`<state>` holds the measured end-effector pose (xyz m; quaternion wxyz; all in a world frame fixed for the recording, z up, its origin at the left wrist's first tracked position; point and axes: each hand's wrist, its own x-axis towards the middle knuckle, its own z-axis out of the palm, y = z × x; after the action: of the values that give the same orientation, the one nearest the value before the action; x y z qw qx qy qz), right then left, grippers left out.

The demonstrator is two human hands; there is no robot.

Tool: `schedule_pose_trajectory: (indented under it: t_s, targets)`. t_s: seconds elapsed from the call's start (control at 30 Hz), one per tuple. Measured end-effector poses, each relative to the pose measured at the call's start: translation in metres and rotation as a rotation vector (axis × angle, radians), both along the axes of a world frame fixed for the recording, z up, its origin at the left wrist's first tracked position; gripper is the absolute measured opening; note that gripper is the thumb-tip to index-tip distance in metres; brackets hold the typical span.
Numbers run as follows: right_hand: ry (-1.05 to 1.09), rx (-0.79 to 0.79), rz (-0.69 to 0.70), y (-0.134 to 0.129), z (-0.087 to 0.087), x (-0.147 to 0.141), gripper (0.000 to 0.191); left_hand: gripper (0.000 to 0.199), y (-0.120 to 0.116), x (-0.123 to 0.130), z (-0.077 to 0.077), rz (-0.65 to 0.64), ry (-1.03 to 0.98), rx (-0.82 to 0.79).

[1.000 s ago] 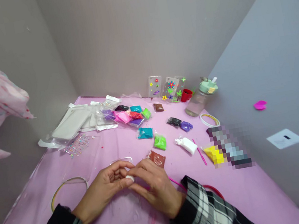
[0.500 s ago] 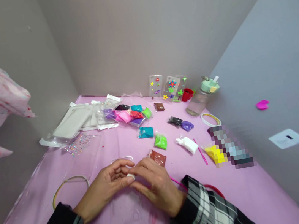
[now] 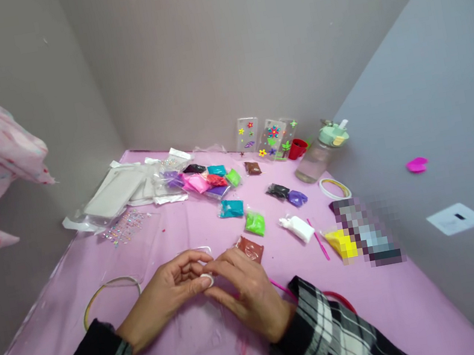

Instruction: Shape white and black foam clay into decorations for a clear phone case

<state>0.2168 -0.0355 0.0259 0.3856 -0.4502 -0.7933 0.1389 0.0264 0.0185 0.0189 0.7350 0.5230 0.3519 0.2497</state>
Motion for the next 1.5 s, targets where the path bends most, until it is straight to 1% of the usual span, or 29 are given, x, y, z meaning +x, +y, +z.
schedule_pose_trajectory:
  t_s: [0.1, 0.27, 0.43, 0.6, 0.67, 0.77, 0.87, 0.97, 1.1, 1.17, 1.23, 1.3, 1.43, 1.5]
  targets:
    - [0.001, 0.01, 0.012, 0.0005, 0.002, 0.0011, 0.02, 0.039, -0.0005, 0.001, 0.0024, -0.013, -0.001, -0.018]
    - [-0.028, -0.033, 0.06, -0.0001, 0.0059, 0.0034, 0.031, 0.038, -0.0012, 0.0013, 0.0071, 0.015, 0.002, -0.034]
    - [-0.005, -0.005, 0.052, 0.0012, 0.0053, 0.0043, 0.021, 0.039, -0.0011, 0.0026, 0.0071, 0.021, 0.001, -0.031]
    - [-0.017, -0.035, 0.081, 0.0022, 0.0062, 0.0041, 0.031, 0.037, -0.0016, 0.0029, 0.0061, 0.038, -0.001, -0.029]
    - [-0.018, -0.041, 0.077, 0.0026, 0.0057, 0.0042, 0.029, 0.037, -0.002, 0.0032, 0.0056, 0.044, 0.012, -0.019]
    - [-0.015, -0.019, 0.057, 0.0034, 0.0047, 0.005, 0.023, 0.034, -0.0025, 0.004, 0.0045, 0.014, -0.003, -0.012]
    - [-0.017, -0.016, 0.09, 0.0036, 0.0051, 0.0057, 0.03, 0.032, -0.0026, 0.0047, 0.004, 0.009, -0.016, -0.002]
    - [-0.016, -0.051, 0.107, 0.0036, 0.0058, 0.0057, 0.037, 0.033, -0.0028, 0.0052, 0.0037, 0.033, -0.005, 0.01]
    - [0.006, -0.032, 0.063, 0.0043, 0.0054, 0.006, 0.026, 0.034, -0.0039, 0.0059, 0.0035, 0.027, -0.009, 0.01]
    - [0.012, -0.028, 0.07, 0.0045, 0.0056, 0.0065, 0.028, 0.035, -0.0046, 0.0059, 0.0046, 0.028, -0.014, 0.014]
    - [0.01, -0.053, 0.091, 0.0046, 0.0063, 0.0069, 0.034, 0.035, -0.0049, 0.0057, 0.0062, 0.043, -0.004, 0.018]
    - [0.005, -0.074, 0.099, 0.0047, 0.0071, 0.0069, 0.037, 0.035, -0.005, 0.0057, 0.0076, 0.055, 0.012, 0.018]
    - [0.012, -0.049, 0.089, 0.0051, 0.008, 0.0067, 0.028, 0.037, -0.0046, 0.0072, 0.0096, 0.052, 0.013, 0.002]
    - [0.015, -0.053, 0.105, 0.0052, 0.0085, 0.0069, 0.03, 0.038, -0.0044, 0.008, 0.0105, 0.053, 0.005, -0.006]
